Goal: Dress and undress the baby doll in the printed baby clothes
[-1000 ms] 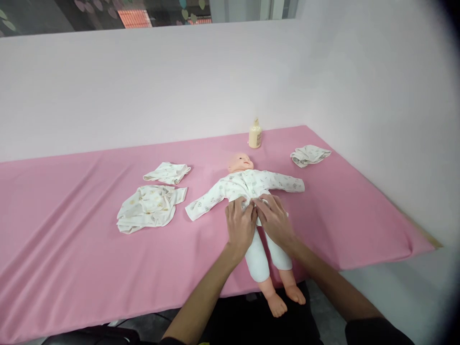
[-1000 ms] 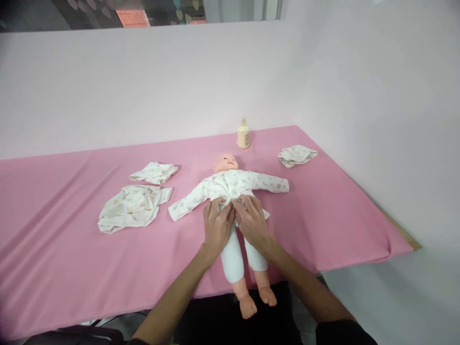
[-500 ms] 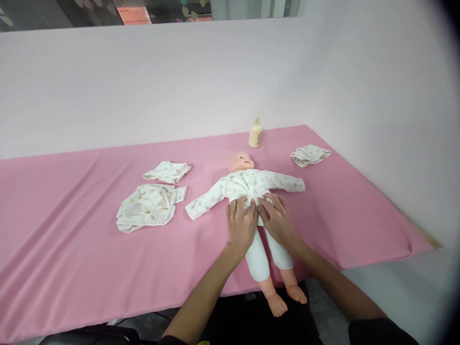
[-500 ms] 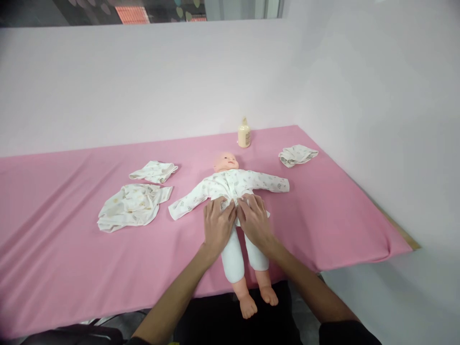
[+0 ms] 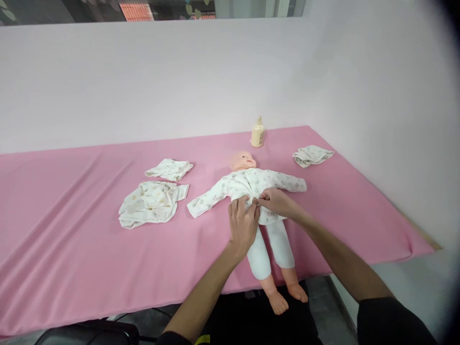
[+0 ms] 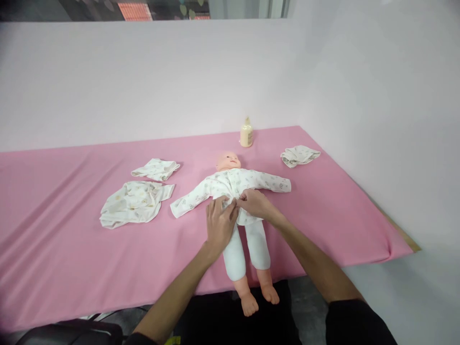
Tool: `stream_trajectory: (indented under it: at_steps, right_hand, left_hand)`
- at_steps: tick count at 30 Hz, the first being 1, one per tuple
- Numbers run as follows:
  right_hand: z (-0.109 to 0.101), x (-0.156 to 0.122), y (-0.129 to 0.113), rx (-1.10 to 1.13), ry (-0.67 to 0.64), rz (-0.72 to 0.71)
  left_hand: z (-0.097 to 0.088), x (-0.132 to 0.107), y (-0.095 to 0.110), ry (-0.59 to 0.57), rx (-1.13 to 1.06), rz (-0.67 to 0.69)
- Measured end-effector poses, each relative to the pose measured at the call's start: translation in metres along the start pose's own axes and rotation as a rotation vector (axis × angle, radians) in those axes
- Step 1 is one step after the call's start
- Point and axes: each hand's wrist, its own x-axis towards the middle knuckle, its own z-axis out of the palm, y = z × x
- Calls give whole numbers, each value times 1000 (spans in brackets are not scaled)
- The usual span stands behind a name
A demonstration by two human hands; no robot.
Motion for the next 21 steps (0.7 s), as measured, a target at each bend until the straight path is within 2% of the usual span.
stream_trajectory:
  at_steps: [2, 7, 12, 17, 21]
  right_hand:
    - [-3, 3, -3, -1, -39, -27]
    - [-5, 5, -5, 28, -43, -93]
    - [-13, 6, 0, 244, -48, -78]
    - [-18, 7, 1, 460, -112, -15]
    - [-17, 8, 3, 545, -120, -31]
  left_hand:
    - [0, 0, 0, 0, -9, -3]
    - [0, 0, -1, 17, -48, -22]
    - [-2, 5, -2, -32, -232, -118]
    - [-10, 21, -2, -159, -431, -223]
    - [-22, 39, -3, -360, -584, -233]
